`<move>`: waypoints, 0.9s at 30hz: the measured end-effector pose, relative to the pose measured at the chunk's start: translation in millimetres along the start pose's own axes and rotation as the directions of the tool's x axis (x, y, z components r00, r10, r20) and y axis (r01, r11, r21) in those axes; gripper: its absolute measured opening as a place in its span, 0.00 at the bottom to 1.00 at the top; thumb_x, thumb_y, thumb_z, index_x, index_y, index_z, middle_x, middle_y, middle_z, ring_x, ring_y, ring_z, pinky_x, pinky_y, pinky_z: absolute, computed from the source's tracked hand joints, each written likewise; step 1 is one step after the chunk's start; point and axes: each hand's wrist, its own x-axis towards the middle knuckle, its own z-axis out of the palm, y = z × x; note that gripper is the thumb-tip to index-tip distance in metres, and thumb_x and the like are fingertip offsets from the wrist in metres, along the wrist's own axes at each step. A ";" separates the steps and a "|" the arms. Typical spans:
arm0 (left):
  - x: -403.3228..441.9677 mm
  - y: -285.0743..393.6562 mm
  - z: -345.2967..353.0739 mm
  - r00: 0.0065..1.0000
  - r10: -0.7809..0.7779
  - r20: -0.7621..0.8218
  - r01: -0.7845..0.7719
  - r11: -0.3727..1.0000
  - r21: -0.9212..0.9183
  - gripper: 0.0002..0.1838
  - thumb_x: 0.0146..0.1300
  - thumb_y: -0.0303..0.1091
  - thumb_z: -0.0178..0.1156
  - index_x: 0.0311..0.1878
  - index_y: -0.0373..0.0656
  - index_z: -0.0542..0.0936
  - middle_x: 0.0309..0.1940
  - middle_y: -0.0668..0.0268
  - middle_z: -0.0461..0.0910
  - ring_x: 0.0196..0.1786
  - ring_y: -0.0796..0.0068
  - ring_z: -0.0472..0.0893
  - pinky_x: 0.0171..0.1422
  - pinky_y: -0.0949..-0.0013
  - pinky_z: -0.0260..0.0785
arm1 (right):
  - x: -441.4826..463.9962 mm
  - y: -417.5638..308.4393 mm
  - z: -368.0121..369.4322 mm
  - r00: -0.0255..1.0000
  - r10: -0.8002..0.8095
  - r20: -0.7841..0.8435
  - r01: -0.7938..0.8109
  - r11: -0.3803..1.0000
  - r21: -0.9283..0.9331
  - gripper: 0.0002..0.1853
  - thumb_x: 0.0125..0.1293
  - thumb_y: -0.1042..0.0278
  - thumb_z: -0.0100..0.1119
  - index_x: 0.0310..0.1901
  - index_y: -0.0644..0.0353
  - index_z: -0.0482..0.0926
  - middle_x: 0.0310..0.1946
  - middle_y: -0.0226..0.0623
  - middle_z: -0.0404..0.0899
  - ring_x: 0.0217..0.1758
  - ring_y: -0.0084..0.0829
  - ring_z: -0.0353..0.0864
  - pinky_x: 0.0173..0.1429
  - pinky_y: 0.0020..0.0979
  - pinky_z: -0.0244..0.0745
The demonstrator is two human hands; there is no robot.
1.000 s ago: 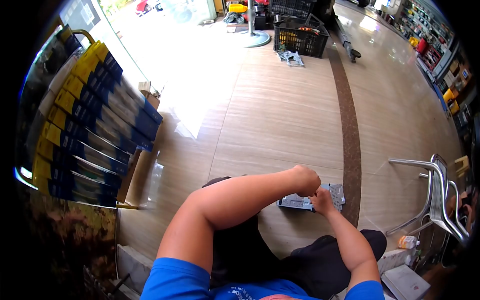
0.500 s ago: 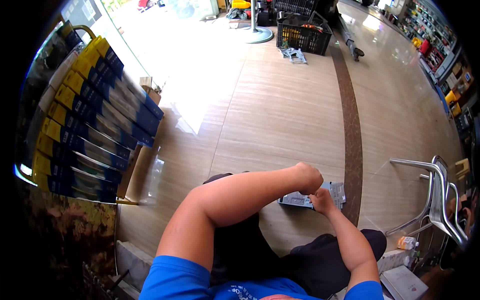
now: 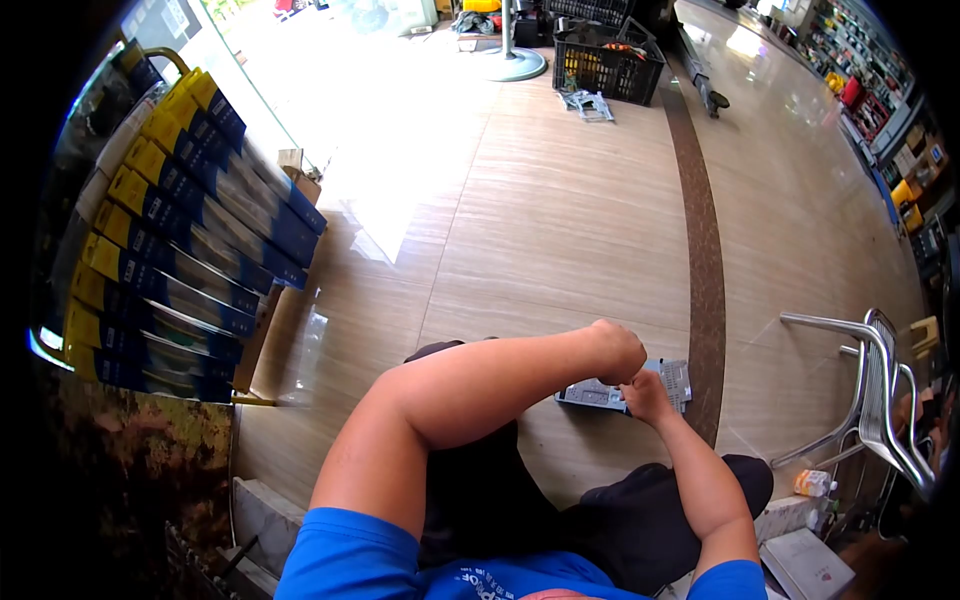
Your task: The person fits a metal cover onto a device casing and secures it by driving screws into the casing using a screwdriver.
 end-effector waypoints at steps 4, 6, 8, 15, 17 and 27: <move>1.1 -1.4 1.5 1.000 0.012 -0.010 -0.012 1.000 0.000 0.18 0.62 0.45 0.64 0.49 0.43 0.83 0.49 0.56 0.84 0.56 0.57 0.81 0.57 0.58 0.75 | -0.6 2.8 -0.5 1.000 -0.009 0.015 0.010 0.999 -0.036 0.06 0.62 0.78 0.54 0.35 0.67 0.81 0.26 0.37 0.84 0.27 0.25 0.83 0.31 0.29 0.77; 0.7 -1.7 1.2 1.000 0.014 -0.010 -0.014 1.000 -0.003 0.18 0.62 0.44 0.64 0.49 0.43 0.83 0.49 0.56 0.84 0.56 0.57 0.81 0.57 0.57 0.75 | 0.2 5.8 0.5 0.999 -0.042 -0.012 0.041 0.997 -0.066 0.06 0.61 0.78 0.54 0.35 0.67 0.81 0.26 0.38 0.84 0.27 0.25 0.83 0.31 0.29 0.77; 0.2 -1.0 0.5 1.000 0.014 -0.012 -0.014 1.000 0.003 0.18 0.62 0.44 0.64 0.49 0.43 0.83 0.49 0.56 0.84 0.56 0.57 0.81 0.57 0.57 0.75 | -0.7 4.0 3.1 0.998 -0.060 -0.036 0.058 0.997 -0.043 0.04 0.63 0.75 0.56 0.33 0.66 0.78 0.23 0.41 0.81 0.25 0.30 0.82 0.30 0.32 0.74; 3.1 -0.8 2.6 1.000 -0.019 -0.007 0.019 1.000 -0.024 0.17 0.60 0.43 0.67 0.50 0.47 0.85 0.51 0.60 0.84 0.56 0.60 0.82 0.55 0.59 0.76 | 0.8 9.8 4.7 0.992 -0.069 -0.105 0.058 0.993 -0.106 0.06 0.62 0.73 0.60 0.30 0.64 0.76 0.23 0.49 0.79 0.26 0.46 0.81 0.31 0.37 0.73; 2.3 -0.8 3.0 1.000 -0.017 -0.012 0.016 0.999 -0.030 0.17 0.60 0.44 0.67 0.50 0.47 0.85 0.51 0.60 0.84 0.56 0.60 0.82 0.55 0.59 0.75 | 1.1 6.1 3.6 0.988 -0.078 -0.132 0.062 0.990 -0.124 0.06 0.61 0.73 0.61 0.30 0.65 0.75 0.23 0.50 0.78 0.27 0.47 0.81 0.31 0.38 0.73; 7.2 -2.3 5.7 1.000 0.000 -0.006 0.000 1.000 -0.020 0.19 0.60 0.47 0.67 0.50 0.48 0.85 0.52 0.59 0.83 0.56 0.60 0.82 0.56 0.58 0.75 | 0.9 0.8 -2.6 0.990 -0.106 -0.097 0.092 0.986 -0.140 0.03 0.61 0.75 0.58 0.32 0.66 0.78 0.28 0.52 0.79 0.33 0.49 0.82 0.36 0.40 0.75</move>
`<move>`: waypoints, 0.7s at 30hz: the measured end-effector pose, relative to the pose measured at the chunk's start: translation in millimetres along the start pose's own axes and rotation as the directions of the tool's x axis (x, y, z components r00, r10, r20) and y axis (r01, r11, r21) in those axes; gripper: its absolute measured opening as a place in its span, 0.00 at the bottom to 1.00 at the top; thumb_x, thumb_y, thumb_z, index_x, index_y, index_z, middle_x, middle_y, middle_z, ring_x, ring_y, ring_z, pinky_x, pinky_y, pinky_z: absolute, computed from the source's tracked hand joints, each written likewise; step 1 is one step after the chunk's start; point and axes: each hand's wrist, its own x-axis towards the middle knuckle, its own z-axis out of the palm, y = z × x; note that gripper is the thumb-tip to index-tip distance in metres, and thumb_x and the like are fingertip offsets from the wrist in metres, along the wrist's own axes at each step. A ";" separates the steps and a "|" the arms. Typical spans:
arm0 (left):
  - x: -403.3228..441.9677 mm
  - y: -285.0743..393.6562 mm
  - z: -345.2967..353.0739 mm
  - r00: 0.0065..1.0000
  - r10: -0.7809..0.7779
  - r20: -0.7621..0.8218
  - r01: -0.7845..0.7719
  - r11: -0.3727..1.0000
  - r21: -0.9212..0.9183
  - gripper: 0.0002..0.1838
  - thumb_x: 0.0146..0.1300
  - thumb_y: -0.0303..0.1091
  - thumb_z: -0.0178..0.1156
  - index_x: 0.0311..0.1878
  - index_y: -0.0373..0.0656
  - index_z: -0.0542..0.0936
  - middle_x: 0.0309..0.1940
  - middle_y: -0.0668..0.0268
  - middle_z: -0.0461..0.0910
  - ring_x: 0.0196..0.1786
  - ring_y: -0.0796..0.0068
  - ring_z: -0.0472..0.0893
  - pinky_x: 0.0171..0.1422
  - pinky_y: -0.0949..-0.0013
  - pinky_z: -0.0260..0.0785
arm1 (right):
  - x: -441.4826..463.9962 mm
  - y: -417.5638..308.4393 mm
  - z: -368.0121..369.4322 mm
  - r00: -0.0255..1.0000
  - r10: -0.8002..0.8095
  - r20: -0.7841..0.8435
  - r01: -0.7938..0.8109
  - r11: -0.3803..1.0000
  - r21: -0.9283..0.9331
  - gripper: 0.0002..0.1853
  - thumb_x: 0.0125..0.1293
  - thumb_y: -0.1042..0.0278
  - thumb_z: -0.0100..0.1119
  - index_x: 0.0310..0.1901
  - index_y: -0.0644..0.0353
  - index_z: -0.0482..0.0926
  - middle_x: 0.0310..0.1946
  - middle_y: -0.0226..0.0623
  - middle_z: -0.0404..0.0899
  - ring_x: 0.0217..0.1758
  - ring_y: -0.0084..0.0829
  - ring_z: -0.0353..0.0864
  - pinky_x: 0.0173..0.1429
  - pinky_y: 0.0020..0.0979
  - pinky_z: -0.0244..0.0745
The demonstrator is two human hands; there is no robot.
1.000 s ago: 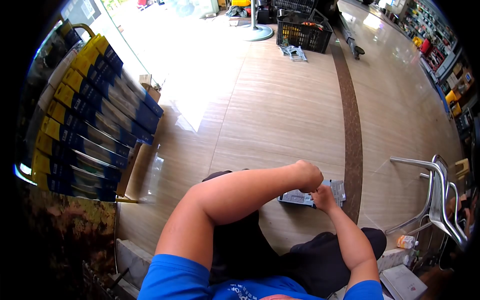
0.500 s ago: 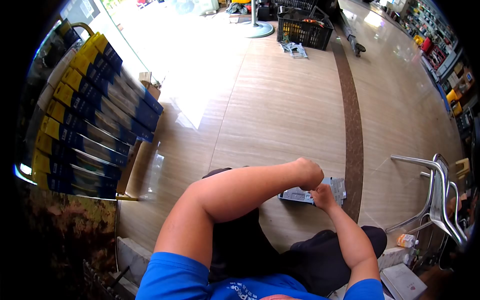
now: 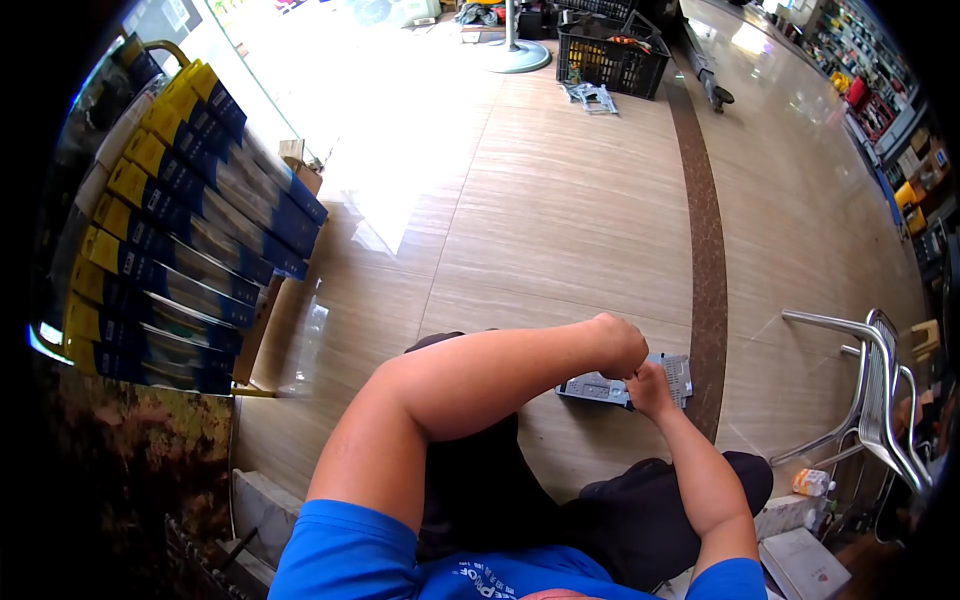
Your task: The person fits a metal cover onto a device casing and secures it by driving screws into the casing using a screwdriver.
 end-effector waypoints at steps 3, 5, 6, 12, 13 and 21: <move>0.8 -0.9 2.0 1.000 0.002 -0.013 -0.002 1.000 -0.010 0.19 0.60 0.47 0.66 0.50 0.47 0.86 0.51 0.58 0.83 0.56 0.59 0.82 0.56 0.58 0.75 | -1.0 -1.8 0.2 1.000 -0.010 -0.002 0.010 1.000 0.026 0.03 0.61 0.76 0.56 0.33 0.66 0.78 0.28 0.51 0.79 0.35 0.49 0.82 0.37 0.40 0.75; 1.6 -0.8 2.7 1.000 -0.005 -0.012 0.005 1.000 -0.008 0.19 0.60 0.47 0.67 0.50 0.47 0.85 0.51 0.58 0.83 0.56 0.59 0.82 0.56 0.58 0.75 | -1.9 -5.3 -1.1 1.000 -0.010 0.009 0.009 0.999 0.048 0.03 0.62 0.76 0.56 0.34 0.65 0.78 0.28 0.51 0.79 0.34 0.49 0.82 0.37 0.39 0.74; 1.7 -0.7 2.3 1.000 -0.014 -0.013 0.014 1.000 -0.005 0.19 0.60 0.47 0.67 0.50 0.47 0.85 0.52 0.58 0.83 0.56 0.59 0.82 0.56 0.58 0.75 | -2.0 -7.4 -1.4 1.000 -0.012 0.019 0.010 0.998 0.069 0.03 0.62 0.76 0.56 0.34 0.65 0.78 0.28 0.51 0.79 0.34 0.48 0.82 0.37 0.39 0.74; -3.0 0.6 -2.1 1.000 -0.023 -0.003 0.023 1.000 -0.014 0.19 0.58 0.44 0.68 0.50 0.47 0.85 0.52 0.58 0.83 0.56 0.59 0.82 0.56 0.58 0.75 | -3.1 -4.8 3.6 0.998 0.032 0.050 -0.035 0.998 0.056 0.06 0.64 0.71 0.60 0.33 0.64 0.76 0.28 0.50 0.78 0.33 0.45 0.82 0.36 0.38 0.73; -2.8 0.5 -2.1 1.000 -0.022 -0.002 0.022 1.000 -0.017 0.19 0.58 0.44 0.68 0.50 0.47 0.85 0.52 0.58 0.83 0.56 0.59 0.82 0.56 0.58 0.75 | -3.7 -7.2 3.2 0.998 0.034 0.052 -0.037 0.998 0.055 0.06 0.64 0.71 0.60 0.33 0.64 0.76 0.28 0.50 0.78 0.33 0.45 0.82 0.36 0.38 0.73; -6.7 1.6 -5.9 1.000 -0.011 -0.002 0.011 1.000 -0.029 0.17 0.58 0.39 0.67 0.51 0.46 0.85 0.53 0.58 0.83 0.57 0.59 0.81 0.56 0.58 0.75 | -1.3 -17.1 -2.6 0.999 -0.017 -0.047 0.010 0.992 -0.128 0.09 0.62 0.67 0.64 0.34 0.64 0.76 0.23 0.50 0.77 0.30 0.52 0.80 0.32 0.40 0.72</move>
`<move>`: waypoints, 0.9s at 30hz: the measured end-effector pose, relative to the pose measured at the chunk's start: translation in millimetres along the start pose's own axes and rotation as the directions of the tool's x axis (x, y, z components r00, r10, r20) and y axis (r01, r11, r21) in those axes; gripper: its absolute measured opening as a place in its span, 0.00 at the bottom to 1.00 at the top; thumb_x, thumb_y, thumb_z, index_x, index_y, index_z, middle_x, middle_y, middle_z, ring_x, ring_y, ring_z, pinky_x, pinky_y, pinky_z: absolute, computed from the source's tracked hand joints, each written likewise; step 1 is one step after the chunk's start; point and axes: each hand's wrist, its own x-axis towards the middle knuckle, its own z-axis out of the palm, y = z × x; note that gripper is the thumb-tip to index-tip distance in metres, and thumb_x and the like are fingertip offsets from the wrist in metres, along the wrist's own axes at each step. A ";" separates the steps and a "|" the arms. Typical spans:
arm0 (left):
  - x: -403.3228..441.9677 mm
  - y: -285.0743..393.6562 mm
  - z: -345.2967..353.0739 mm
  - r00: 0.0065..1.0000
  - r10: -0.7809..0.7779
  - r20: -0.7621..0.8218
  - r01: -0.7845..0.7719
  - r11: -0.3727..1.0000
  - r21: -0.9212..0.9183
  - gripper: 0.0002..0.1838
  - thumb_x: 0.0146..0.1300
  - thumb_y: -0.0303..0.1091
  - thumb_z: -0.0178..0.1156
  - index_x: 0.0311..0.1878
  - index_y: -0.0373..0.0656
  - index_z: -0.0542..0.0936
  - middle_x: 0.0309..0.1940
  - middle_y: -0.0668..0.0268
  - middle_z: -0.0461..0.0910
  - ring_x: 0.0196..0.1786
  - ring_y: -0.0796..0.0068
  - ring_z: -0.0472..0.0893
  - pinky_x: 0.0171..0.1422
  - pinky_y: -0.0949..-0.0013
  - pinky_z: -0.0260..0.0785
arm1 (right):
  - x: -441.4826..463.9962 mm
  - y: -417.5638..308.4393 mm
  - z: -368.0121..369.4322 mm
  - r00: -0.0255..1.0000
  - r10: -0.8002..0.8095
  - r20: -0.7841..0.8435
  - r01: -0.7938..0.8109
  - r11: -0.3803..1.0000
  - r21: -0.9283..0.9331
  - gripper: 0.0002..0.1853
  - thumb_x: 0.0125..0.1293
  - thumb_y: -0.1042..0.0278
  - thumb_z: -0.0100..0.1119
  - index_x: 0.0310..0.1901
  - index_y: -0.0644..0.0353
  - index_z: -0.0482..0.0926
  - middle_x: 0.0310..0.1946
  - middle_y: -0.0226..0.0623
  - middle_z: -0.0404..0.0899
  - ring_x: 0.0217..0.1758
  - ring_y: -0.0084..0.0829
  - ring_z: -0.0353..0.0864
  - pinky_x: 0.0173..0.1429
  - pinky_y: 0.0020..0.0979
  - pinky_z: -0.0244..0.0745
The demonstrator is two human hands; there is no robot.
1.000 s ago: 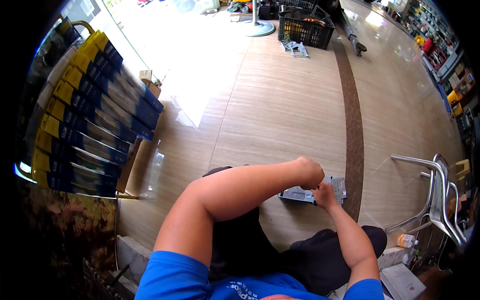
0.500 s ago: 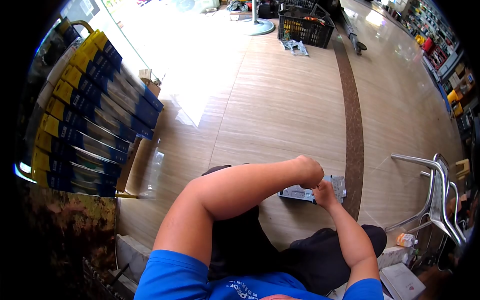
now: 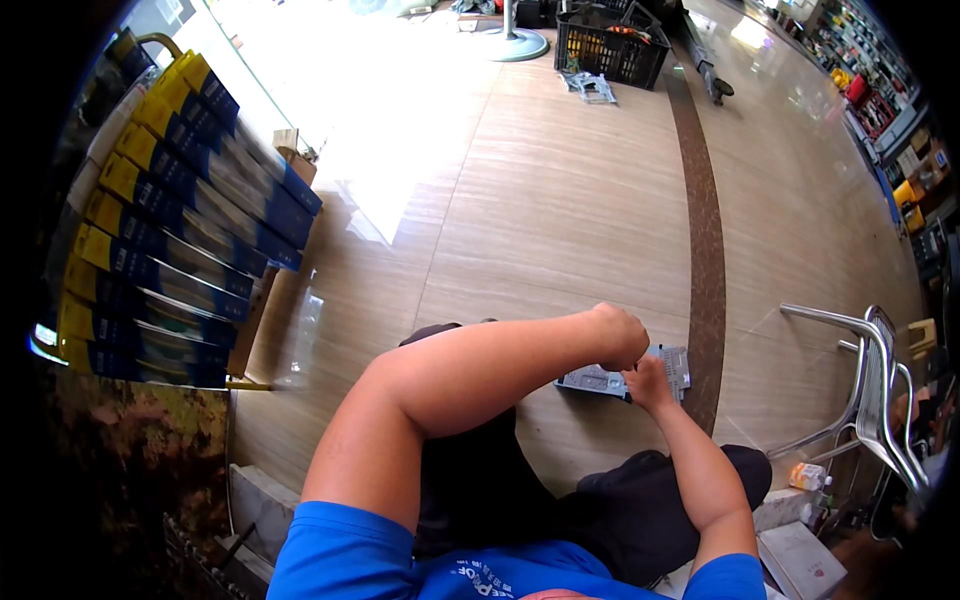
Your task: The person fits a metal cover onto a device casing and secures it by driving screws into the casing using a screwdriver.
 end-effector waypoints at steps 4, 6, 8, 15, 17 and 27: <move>-3.7 0.3 -2.5 1.000 0.008 0.006 -0.008 1.000 0.031 0.18 0.62 0.45 0.64 0.50 0.45 0.83 0.50 0.58 0.84 0.56 0.58 0.81 0.57 0.58 0.75 | 1.4 0.8 -1.1 0.999 -0.048 -0.018 0.048 0.998 0.040 0.08 0.63 0.68 0.62 0.34 0.64 0.77 0.26 0.52 0.79 0.32 0.53 0.81 0.34 0.42 0.73; -3.0 0.3 -2.6 1.000 0.014 0.011 -0.014 0.999 0.033 0.16 0.62 0.42 0.64 0.50 0.45 0.83 0.49 0.58 0.84 0.56 0.58 0.81 0.57 0.58 0.74 | 1.4 -1.7 -7.2 0.996 -0.034 0.077 0.032 0.999 0.022 0.06 0.65 0.70 0.59 0.39 0.62 0.78 0.32 0.53 0.80 0.39 0.55 0.81 0.39 0.42 0.75; -0.2 -1.5 0.3 1.000 0.025 -0.005 -0.025 1.000 0.003 0.15 0.61 0.37 0.63 0.50 0.45 0.83 0.49 0.57 0.84 0.55 0.57 0.81 0.57 0.57 0.74 | 2.1 -15.1 -8.4 0.991 -0.133 0.011 0.131 0.984 0.121 0.06 0.59 0.74 0.57 0.38 0.64 0.78 0.28 0.55 0.79 0.36 0.54 0.82 0.36 0.44 0.73; -5.0 -0.5 -7.3 0.999 0.009 0.037 -0.010 1.000 0.007 0.12 0.62 0.36 0.62 0.46 0.41 0.81 0.46 0.55 0.83 0.53 0.56 0.82 0.55 0.56 0.73 | 1.9 -2.3 -1.5 0.993 0.049 0.108 -0.063 0.990 0.127 0.06 0.68 0.71 0.54 0.40 0.63 0.78 0.33 0.51 0.81 0.39 0.53 0.81 0.40 0.43 0.75; -7.4 2.4 -11.4 0.998 -0.024 0.060 0.024 1.000 -0.002 0.14 0.64 0.37 0.61 0.48 0.41 0.80 0.46 0.54 0.83 0.54 0.57 0.81 0.56 0.56 0.73 | -0.1 -3.3 -2.8 0.988 0.075 0.138 -0.102 0.975 0.198 0.05 0.67 0.72 0.55 0.40 0.62 0.78 0.31 0.50 0.81 0.36 0.47 0.83 0.39 0.40 0.75; -3.5 1.9 -11.4 0.994 -0.044 0.097 0.044 0.999 0.001 0.16 0.67 0.43 0.60 0.50 0.41 0.79 0.47 0.57 0.82 0.55 0.58 0.80 0.57 0.57 0.73 | 4.8 -8.3 -8.8 0.994 0.085 0.072 -0.091 0.993 0.076 0.05 0.66 0.72 0.58 0.41 0.62 0.80 0.31 0.46 0.83 0.34 0.42 0.84 0.38 0.36 0.76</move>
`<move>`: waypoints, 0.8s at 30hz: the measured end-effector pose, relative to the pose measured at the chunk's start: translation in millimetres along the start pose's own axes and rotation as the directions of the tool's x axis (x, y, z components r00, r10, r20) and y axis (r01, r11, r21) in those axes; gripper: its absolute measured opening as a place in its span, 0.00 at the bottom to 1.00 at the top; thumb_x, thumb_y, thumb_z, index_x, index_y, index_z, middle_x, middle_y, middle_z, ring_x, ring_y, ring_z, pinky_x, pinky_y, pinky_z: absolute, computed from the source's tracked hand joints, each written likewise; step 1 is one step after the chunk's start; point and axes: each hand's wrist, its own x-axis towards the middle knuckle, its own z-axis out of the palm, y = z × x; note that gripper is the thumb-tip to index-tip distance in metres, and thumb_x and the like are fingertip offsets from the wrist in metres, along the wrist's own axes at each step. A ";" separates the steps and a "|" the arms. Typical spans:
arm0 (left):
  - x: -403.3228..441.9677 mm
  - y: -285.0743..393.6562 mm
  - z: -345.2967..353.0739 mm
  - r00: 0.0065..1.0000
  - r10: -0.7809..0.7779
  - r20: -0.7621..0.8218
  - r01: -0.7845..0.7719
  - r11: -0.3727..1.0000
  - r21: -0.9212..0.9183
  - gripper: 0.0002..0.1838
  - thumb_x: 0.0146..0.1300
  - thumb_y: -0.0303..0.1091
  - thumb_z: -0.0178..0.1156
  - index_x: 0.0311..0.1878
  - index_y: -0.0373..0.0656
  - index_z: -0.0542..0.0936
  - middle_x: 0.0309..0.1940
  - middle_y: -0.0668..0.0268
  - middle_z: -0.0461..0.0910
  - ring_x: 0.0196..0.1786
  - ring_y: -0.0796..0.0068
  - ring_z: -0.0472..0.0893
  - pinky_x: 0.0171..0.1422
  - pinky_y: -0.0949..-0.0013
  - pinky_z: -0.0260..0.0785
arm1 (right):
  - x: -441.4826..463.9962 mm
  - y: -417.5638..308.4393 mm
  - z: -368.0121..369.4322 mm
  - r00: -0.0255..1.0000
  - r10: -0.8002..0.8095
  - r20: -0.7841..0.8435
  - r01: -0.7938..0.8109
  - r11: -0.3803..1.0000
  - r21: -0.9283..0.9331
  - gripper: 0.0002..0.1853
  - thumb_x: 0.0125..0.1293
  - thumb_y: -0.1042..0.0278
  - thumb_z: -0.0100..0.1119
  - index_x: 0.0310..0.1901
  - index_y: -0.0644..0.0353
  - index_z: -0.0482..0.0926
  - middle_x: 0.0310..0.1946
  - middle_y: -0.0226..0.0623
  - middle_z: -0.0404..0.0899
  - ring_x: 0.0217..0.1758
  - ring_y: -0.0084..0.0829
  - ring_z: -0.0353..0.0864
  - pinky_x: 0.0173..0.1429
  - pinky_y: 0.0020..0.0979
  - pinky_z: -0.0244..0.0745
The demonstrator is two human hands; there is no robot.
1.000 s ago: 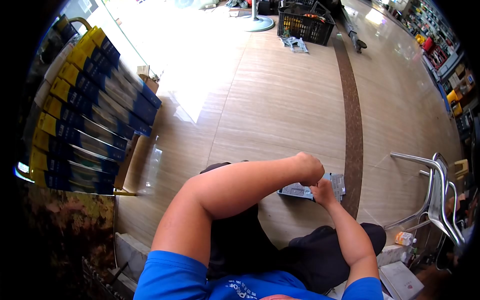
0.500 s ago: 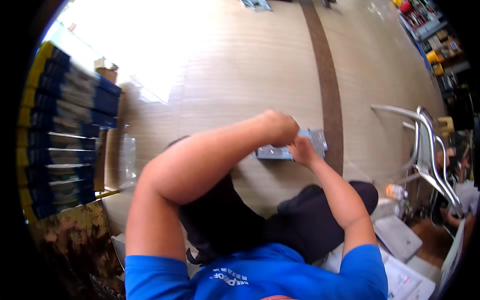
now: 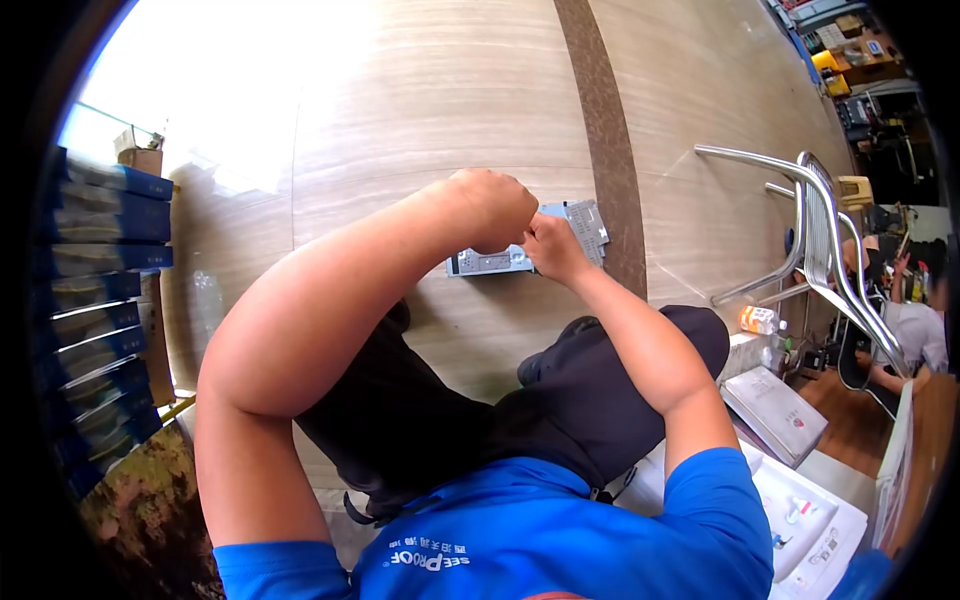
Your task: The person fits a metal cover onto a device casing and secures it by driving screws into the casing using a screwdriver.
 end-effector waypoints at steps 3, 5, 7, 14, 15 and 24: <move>0.4 -0.2 0.6 1.000 0.009 -0.004 -0.009 1.000 0.020 0.16 0.67 0.42 0.60 0.51 0.42 0.78 0.47 0.57 0.82 0.55 0.58 0.80 0.57 0.57 0.73 | -1.3 1.9 -0.4 0.998 -0.054 0.033 0.052 0.997 0.056 0.07 0.67 0.73 0.56 0.44 0.61 0.79 0.32 0.47 0.83 0.36 0.43 0.84 0.40 0.37 0.76; -2.1 1.7 -1.0 1.000 -0.001 -0.012 0.001 1.000 0.007 0.16 0.67 0.42 0.60 0.51 0.42 0.78 0.47 0.56 0.82 0.55 0.57 0.80 0.57 0.57 0.73 | -1.9 2.1 1.6 0.996 -0.054 0.072 0.044 0.991 0.126 0.09 0.67 0.74 0.55 0.47 0.61 0.79 0.33 0.49 0.83 0.37 0.45 0.84 0.42 0.39 0.76; -4.0 2.5 -2.2 1.000 0.003 -0.015 -0.003 1.000 0.000 0.16 0.66 0.41 0.61 0.51 0.42 0.79 0.47 0.56 0.82 0.55 0.57 0.80 0.57 0.56 0.73 | -2.6 -3.0 0.5 0.996 -0.038 0.080 0.030 0.994 0.102 0.08 0.67 0.75 0.54 0.46 0.61 0.79 0.33 0.49 0.82 0.37 0.46 0.83 0.42 0.39 0.76; -0.8 0.1 0.5 1.000 0.004 -0.016 -0.004 1.000 0.006 0.16 0.65 0.41 0.62 0.50 0.41 0.79 0.46 0.55 0.83 0.55 0.57 0.81 0.57 0.56 0.73 | -2.2 12.2 9.3 0.996 -0.031 0.086 0.022 0.995 0.100 0.06 0.66 0.75 0.54 0.43 0.62 0.78 0.31 0.49 0.82 0.36 0.46 0.84 0.40 0.40 0.77; -1.8 0.6 -0.2 1.000 0.005 -0.016 -0.004 1.000 0.005 0.16 0.65 0.41 0.62 0.50 0.41 0.79 0.46 0.55 0.83 0.55 0.57 0.81 0.57 0.56 0.73 | -2.5 10.6 8.4 0.996 -0.030 0.087 0.021 0.995 0.099 0.06 0.66 0.75 0.54 0.43 0.62 0.78 0.31 0.49 0.82 0.36 0.46 0.84 0.40 0.40 0.77; -4.0 -0.3 -0.7 1.000 0.024 -0.019 -0.024 1.000 0.010 0.15 0.66 0.41 0.62 0.50 0.41 0.79 0.47 0.55 0.83 0.55 0.57 0.81 0.57 0.57 0.73 | -0.6 2.4 2.6 0.998 -0.043 -0.038 0.044 0.999 0.016 0.05 0.65 0.74 0.58 0.42 0.61 0.79 0.30 0.48 0.83 0.35 0.46 0.84 0.38 0.39 0.77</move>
